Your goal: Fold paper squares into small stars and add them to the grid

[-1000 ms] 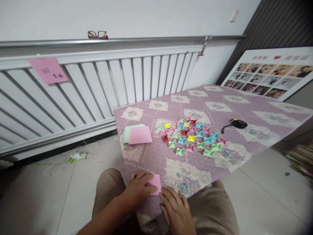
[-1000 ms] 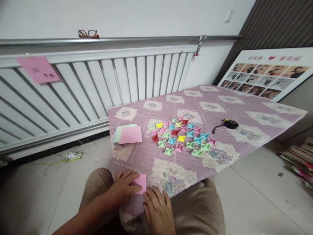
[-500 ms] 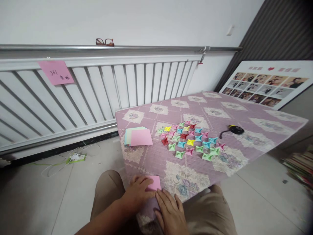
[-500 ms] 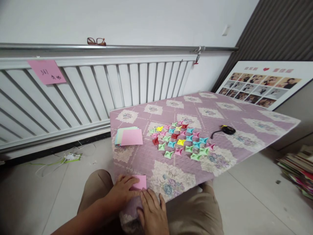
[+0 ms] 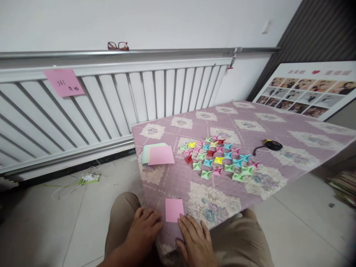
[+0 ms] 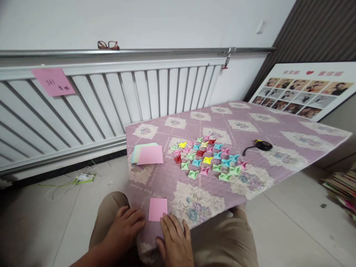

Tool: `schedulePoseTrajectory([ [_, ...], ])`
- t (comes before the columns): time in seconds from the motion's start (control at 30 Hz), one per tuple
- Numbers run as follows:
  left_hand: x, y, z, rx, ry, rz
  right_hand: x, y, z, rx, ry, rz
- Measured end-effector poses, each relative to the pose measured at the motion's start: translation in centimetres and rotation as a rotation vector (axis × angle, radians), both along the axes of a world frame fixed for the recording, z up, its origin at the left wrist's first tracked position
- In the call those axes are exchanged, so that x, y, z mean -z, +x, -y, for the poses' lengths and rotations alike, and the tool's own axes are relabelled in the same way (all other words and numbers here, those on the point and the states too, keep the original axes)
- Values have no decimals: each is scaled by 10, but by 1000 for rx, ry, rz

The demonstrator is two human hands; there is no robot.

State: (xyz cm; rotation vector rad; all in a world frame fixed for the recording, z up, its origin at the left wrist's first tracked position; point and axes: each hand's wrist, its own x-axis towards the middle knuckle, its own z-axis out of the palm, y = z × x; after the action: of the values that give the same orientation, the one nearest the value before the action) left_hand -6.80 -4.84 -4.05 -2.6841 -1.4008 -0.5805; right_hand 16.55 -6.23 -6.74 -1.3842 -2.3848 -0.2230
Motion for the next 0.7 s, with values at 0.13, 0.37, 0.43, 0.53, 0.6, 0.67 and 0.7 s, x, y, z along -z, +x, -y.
schedulePoseTrajectory([
  [0.13, 0, 30, 6, -56, 92, 188, -2, 0, 1, -7, -1, -5],
  [0.37, 19, 62, 17, -85, 148, 40, -7, 8, -2, -51, -30, -11],
  [0.43, 22, 59, 19, -84, 108, 6, -9, 10, -4, -51, -93, -23],
  [0.53, 23, 56, 20, -59, 32, -33, -15, 11, -9, -32, -209, -52],
  [0.6, 23, 56, 20, -50, -23, -50, -20, 10, -13, -20, -280, -67],
  [0.67, 22, 59, 19, -55, -85, -56, -26, 9, -18, -9, -331, -80],
  [0.7, 22, 61, 18, -62, -118, -59, -28, 8, -21, -3, -349, -87],
])
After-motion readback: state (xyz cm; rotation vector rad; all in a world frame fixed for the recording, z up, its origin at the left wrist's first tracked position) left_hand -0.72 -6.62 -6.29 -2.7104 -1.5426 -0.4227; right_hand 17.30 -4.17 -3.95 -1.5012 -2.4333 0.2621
